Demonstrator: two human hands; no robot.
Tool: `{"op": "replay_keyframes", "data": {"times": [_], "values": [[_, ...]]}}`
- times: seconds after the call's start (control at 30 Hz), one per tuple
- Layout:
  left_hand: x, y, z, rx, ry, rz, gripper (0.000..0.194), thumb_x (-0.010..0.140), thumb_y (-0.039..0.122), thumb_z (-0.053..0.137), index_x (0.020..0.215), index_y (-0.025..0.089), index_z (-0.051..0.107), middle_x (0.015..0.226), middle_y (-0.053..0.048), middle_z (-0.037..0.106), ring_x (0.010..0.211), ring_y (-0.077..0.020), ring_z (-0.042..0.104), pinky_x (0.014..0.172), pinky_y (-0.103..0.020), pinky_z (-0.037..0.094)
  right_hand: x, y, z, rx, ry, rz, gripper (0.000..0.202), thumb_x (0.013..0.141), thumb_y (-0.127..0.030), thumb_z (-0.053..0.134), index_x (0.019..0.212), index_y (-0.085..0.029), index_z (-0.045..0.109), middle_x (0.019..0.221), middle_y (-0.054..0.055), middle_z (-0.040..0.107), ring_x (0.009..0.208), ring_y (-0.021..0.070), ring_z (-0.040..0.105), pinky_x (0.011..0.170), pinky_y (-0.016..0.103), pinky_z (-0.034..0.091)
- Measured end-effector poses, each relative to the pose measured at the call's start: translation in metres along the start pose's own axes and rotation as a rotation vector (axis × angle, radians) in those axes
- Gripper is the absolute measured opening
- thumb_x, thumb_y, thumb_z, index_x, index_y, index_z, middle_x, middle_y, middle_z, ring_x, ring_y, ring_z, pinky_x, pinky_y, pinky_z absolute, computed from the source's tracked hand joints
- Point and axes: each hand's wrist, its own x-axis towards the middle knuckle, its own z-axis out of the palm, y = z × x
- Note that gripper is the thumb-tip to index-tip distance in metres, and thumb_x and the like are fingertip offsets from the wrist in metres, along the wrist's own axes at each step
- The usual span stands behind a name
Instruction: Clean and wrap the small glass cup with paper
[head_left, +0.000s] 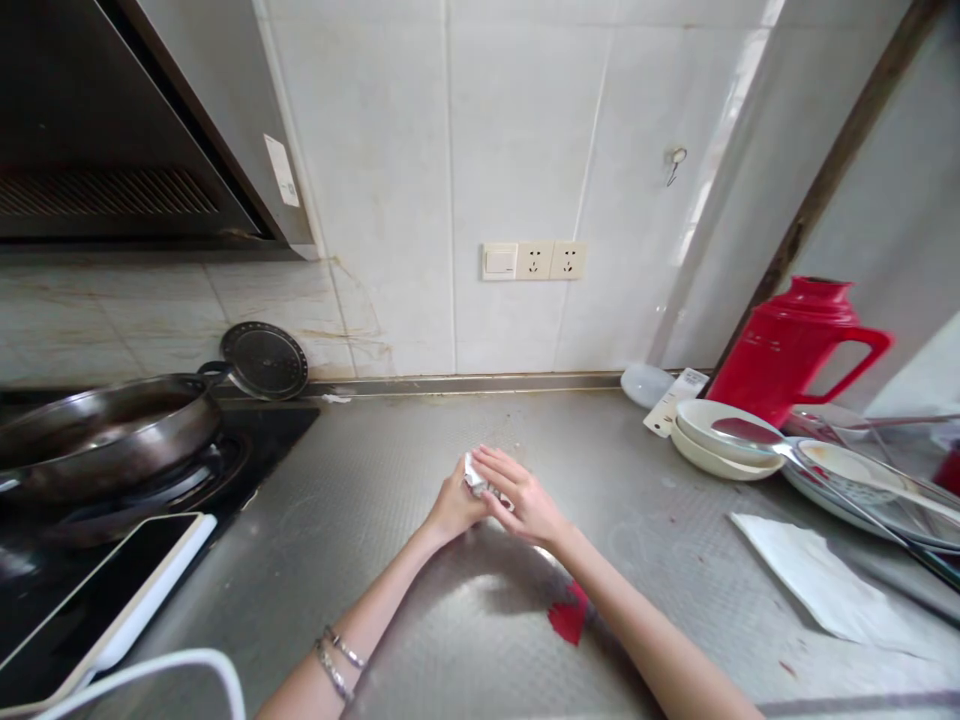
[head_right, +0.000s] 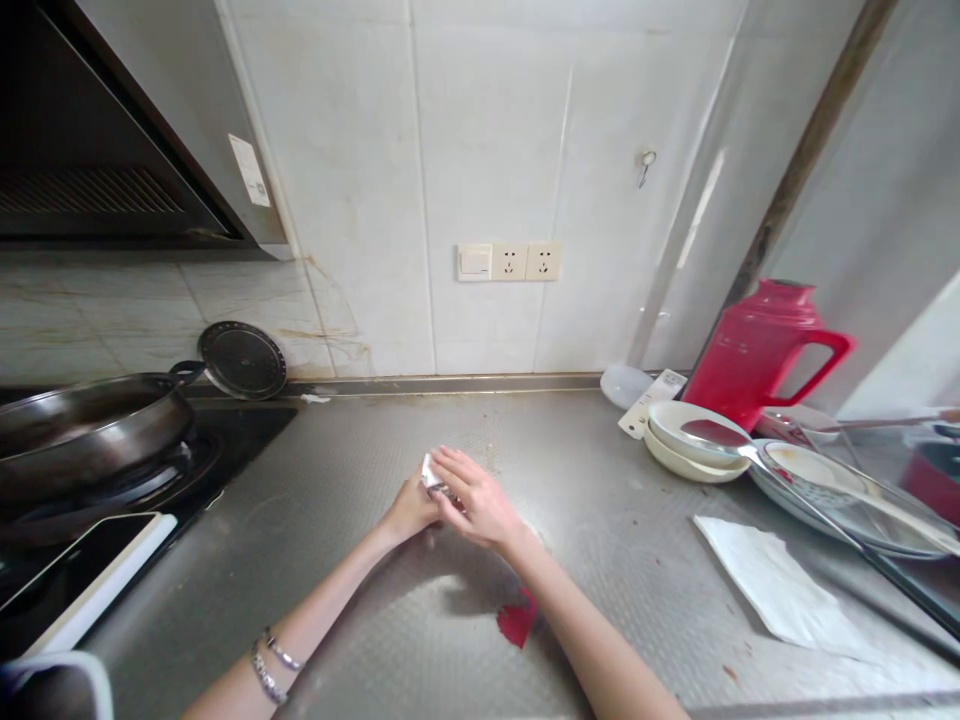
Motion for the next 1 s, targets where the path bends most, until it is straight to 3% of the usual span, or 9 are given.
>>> {"op": "replay_keyframes", "data": {"times": [0.17,0.33,0.47,0.63,0.83,1.0], "values": [[0.001,0.005,-0.002,-0.1,0.043,-0.145,0.068,0.058,0.035,0.081,0.114,0.015,0.05,0.083,-0.002,0.065,0.066,-0.0142,0.061,0.057,-0.024,0.052,0.0,0.005,0.0,0.185,0.055,0.289,0.044,0.098,-0.037,0.035,0.139,-0.025,0.044,0.143,0.007,0.045,0.134,0.0238,0.04,0.11,0.048,0.035],[0.003,0.011,-0.005,-0.213,0.054,-0.193,0.063,0.059,0.041,0.079,0.108,0.015,0.049,0.081,0.0,0.061,0.058,-0.0108,0.056,0.045,-0.021,0.048,0.001,-0.002,-0.001,0.221,0.047,0.228,0.046,0.098,-0.04,0.035,0.141,-0.026,0.04,0.147,0.005,0.039,0.137,0.0229,0.034,0.113,0.047,0.03],[0.002,0.009,-0.005,-0.167,0.047,-0.151,0.063,0.06,0.039,0.079,0.11,0.015,0.049,0.081,-0.001,0.063,0.057,-0.0104,0.056,0.048,-0.021,0.047,0.001,-0.002,0.001,0.214,0.052,0.224,0.046,0.098,-0.041,0.034,0.141,-0.027,0.041,0.146,0.005,0.041,0.137,0.0225,0.034,0.114,0.046,0.03],[0.001,0.006,-0.006,-0.059,0.039,-0.097,0.072,0.054,0.034,0.084,0.115,0.015,0.051,0.089,-0.004,0.067,0.074,-0.0166,0.063,0.065,-0.026,0.051,-0.001,0.006,0.003,0.213,0.096,0.325,0.043,0.098,-0.04,0.033,0.135,-0.025,0.049,0.14,0.007,0.049,0.132,0.0232,0.043,0.11,0.048,0.035],[0.004,0.0,-0.009,-0.056,0.073,-0.056,0.07,0.059,0.033,0.081,0.118,0.014,0.049,0.104,-0.01,0.067,0.09,-0.0209,0.064,0.078,-0.031,0.051,-0.001,-0.001,0.004,0.164,0.063,0.146,0.044,0.098,-0.035,0.035,0.14,-0.026,0.042,0.144,0.006,0.044,0.136,0.0225,0.036,0.112,0.047,0.031],[0.001,0.004,-0.008,0.013,0.008,-0.042,0.076,0.055,0.033,0.084,0.12,0.016,0.048,0.097,-0.006,0.068,0.086,-0.0204,0.064,0.077,-0.03,0.05,0.0,0.007,0.008,0.266,0.149,0.37,0.041,0.097,-0.041,0.036,0.129,-0.025,0.056,0.133,0.008,0.057,0.125,0.025,0.05,0.106,0.048,0.039]]}}
